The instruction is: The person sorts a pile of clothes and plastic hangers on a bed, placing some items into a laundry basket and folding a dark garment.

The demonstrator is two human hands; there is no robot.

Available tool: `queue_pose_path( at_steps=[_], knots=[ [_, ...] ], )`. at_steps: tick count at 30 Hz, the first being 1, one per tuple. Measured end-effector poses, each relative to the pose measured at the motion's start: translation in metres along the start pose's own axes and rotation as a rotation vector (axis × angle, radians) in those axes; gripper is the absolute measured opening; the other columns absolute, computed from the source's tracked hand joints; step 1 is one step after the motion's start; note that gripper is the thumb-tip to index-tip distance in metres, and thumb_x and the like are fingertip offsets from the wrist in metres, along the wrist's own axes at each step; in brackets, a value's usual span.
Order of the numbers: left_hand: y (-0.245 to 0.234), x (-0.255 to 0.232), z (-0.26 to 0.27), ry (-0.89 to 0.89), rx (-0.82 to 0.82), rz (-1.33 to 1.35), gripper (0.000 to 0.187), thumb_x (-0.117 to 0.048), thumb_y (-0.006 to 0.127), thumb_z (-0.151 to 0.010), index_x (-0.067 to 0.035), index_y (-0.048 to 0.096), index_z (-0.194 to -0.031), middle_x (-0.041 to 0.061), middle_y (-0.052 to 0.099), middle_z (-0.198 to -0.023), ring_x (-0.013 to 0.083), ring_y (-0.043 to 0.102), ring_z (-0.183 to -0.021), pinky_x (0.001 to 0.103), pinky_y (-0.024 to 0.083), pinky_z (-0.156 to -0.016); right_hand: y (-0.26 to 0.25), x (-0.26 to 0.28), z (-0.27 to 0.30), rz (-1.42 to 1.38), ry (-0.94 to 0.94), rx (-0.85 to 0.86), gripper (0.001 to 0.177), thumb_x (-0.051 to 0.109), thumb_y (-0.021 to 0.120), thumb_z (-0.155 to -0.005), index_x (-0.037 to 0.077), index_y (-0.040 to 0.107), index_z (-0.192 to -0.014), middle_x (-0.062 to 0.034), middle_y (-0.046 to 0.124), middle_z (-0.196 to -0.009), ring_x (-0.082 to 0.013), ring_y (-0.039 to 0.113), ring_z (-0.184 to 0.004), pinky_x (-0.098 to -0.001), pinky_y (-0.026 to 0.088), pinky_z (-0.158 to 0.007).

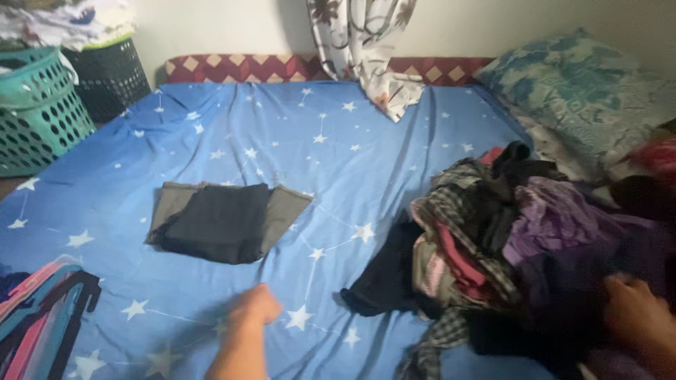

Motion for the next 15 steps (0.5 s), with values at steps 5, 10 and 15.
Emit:
queue_pose_path(
  at_steps=[5, 10, 15],
  knots=[
    [0.011, -0.171, 0.059, 0.392, -0.126, 0.204, 0.062, -0.046, 0.078, -0.082, -0.005, 0.067, -0.127, 0.021, 0.062, -0.134, 0.0377, 0.058, -0.128, 0.046, 0.048, -0.108, -0.054, 0.005, 0.019, -0.812, 0.163, -0.194, 0.026, 0.017, 0.060, -0.104, 0.010, 0.076, -0.124, -0.0178, 0.076, -0.114, -0.0367, 0.073, -0.099, -0.0516, 0.057, -0.089],
    [-0.019, -0.326, 0.177, 0.552, 0.280, 1.016, 0.067, -0.066, 0.054, -0.091, -0.008, 0.070, -0.121, 0.015, 0.074, -0.113, 0.0315, 0.067, -0.107, 0.051, 0.056, -0.091, -0.179, 0.098, 0.054, -1.354, 0.139, 0.003, 0.021, 0.015, 0.059, -0.097, 0.010, 0.073, -0.112, -0.0080, 0.064, -0.076, -0.0187, 0.057, -0.058, -0.0347, 0.047, -0.050],
    [-0.043, -0.356, 0.207, 0.307, 0.789, 1.452, 0.068, -0.068, 0.046, -0.092, -0.008, 0.066, -0.118, 0.013, 0.070, -0.097, 0.0311, 0.065, -0.091, 0.051, 0.052, -0.079, -0.258, 0.179, 0.115, -1.388, -0.657, 0.264, 0.024, 0.007, 0.069, -0.087, 0.000, 0.077, -0.108, -0.0108, 0.077, -0.089, -0.0139, 0.065, -0.077, -0.0304, 0.055, -0.068]
  ],
)
Point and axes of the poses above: each hand's wrist, its own z-axis away from the middle knuckle, its own y-axis out of the palm, x = y × z, the point moved 3 cm from there along -z, towards the middle knuckle
